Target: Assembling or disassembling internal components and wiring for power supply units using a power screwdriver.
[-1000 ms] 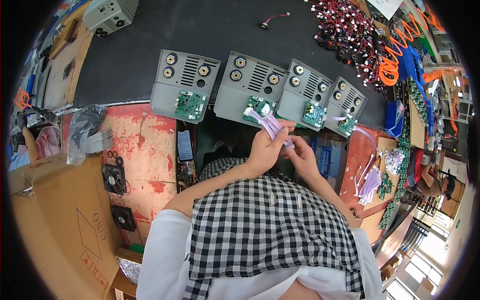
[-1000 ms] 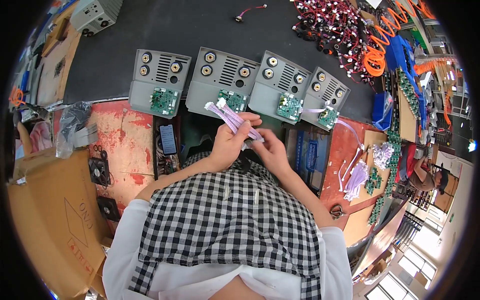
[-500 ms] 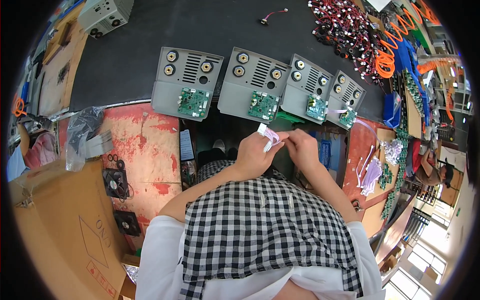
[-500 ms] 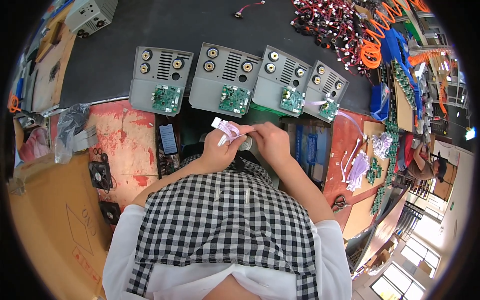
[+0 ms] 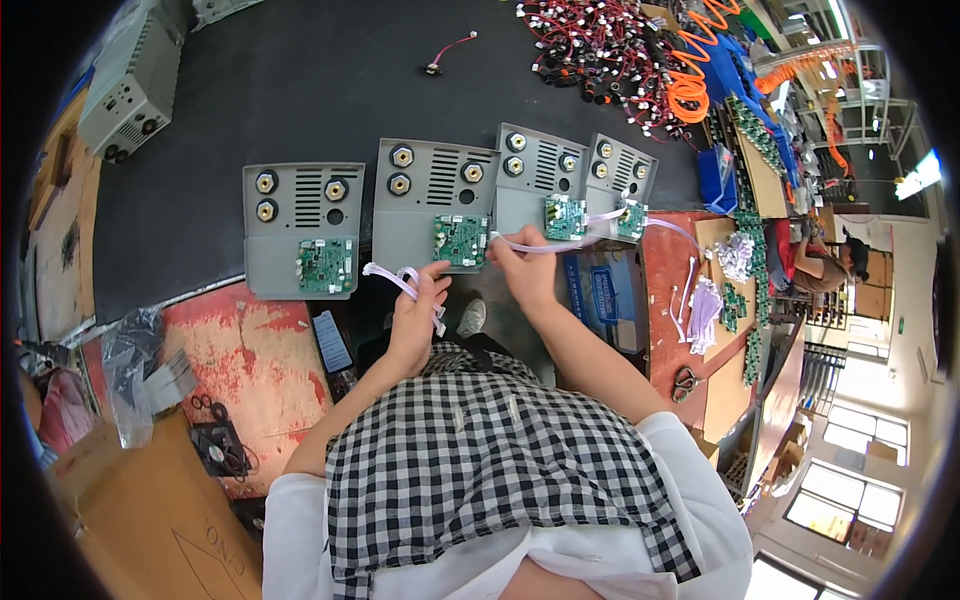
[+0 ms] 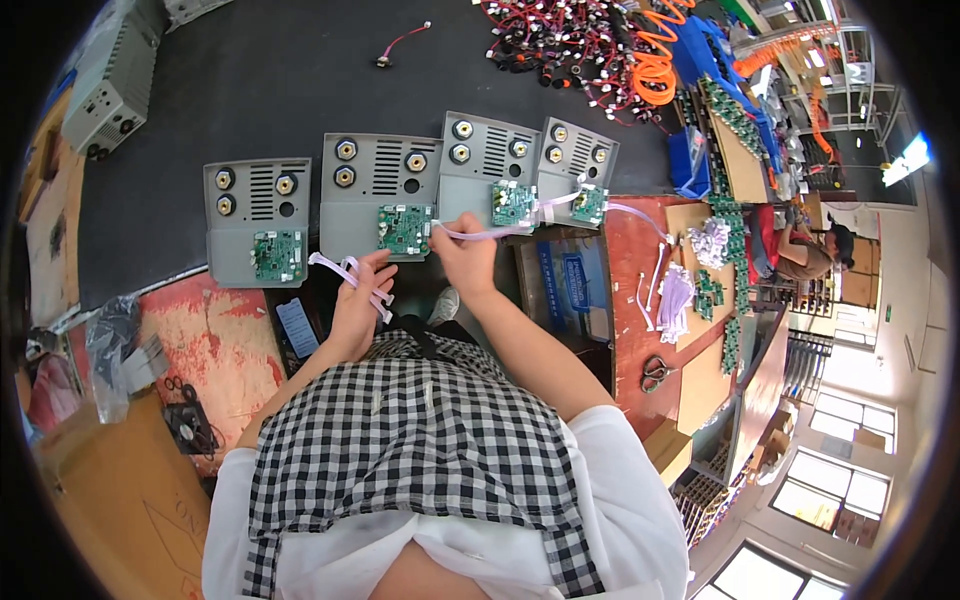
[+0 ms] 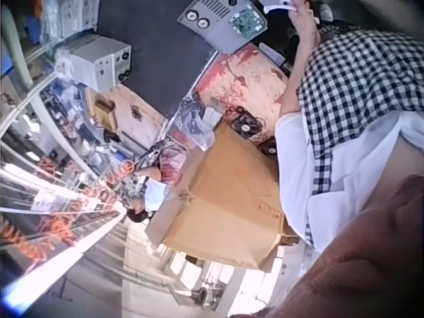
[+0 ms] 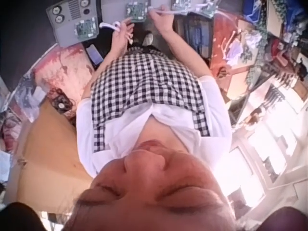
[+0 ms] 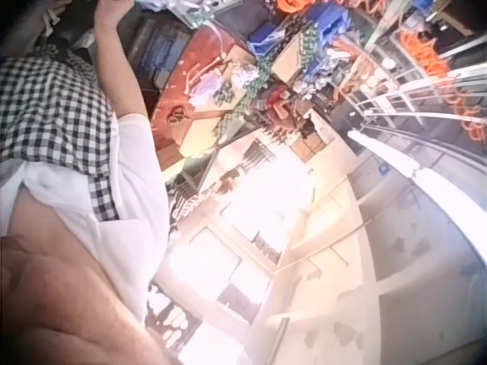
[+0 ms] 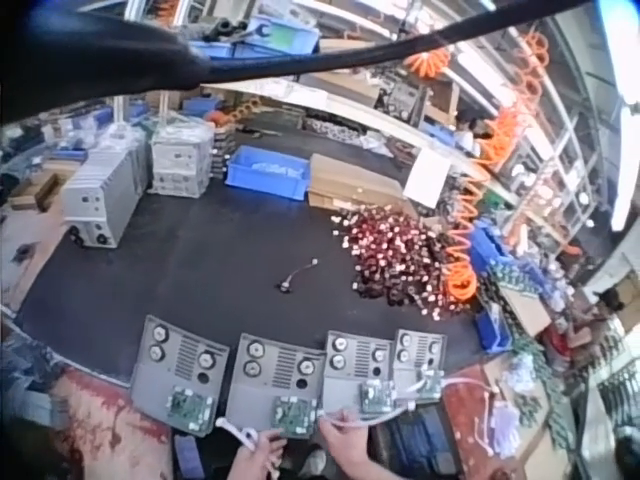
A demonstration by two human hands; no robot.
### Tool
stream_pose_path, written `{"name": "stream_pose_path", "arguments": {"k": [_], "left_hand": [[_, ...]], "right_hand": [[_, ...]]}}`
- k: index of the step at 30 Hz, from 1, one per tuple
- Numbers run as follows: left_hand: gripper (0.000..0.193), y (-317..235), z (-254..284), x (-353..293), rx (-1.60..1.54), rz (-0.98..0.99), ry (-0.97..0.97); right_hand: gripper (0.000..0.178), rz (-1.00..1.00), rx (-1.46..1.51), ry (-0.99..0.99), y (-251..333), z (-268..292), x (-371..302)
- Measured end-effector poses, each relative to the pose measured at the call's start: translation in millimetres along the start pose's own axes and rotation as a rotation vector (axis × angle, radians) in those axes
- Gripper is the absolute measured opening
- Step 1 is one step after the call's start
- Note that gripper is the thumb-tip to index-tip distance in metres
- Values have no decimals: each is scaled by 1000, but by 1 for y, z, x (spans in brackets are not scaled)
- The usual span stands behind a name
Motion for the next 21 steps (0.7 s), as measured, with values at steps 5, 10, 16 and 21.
{"name": "stream_pose_path", "arguments": {"k": [5, 10, 16, 21], "left_hand": [[37, -8, 5, 10, -111, 23, 31], [37, -12, 9, 15, -196, 51, 101], [37, -16, 11, 13, -216, 46, 95], [36, -16, 14, 13, -205, 59, 125]], "right_hand": [[19, 14, -460, 1, -1, -5, -3], [18, 242, -587, 24, 7, -1, 13], [16, -112, -415, 81, -17, 4, 21], [15, -222, -250, 72, -11, -2, 19]]}}
Point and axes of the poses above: each hand's wrist, its own x-axis towards the middle knuckle, its own z-axis out of the back of the hand, y = z × x, the point moved 5 cm from there along x, towards the middle knuckle, and after that the axes turned 15 degrees about z, right-handed, at the moved point
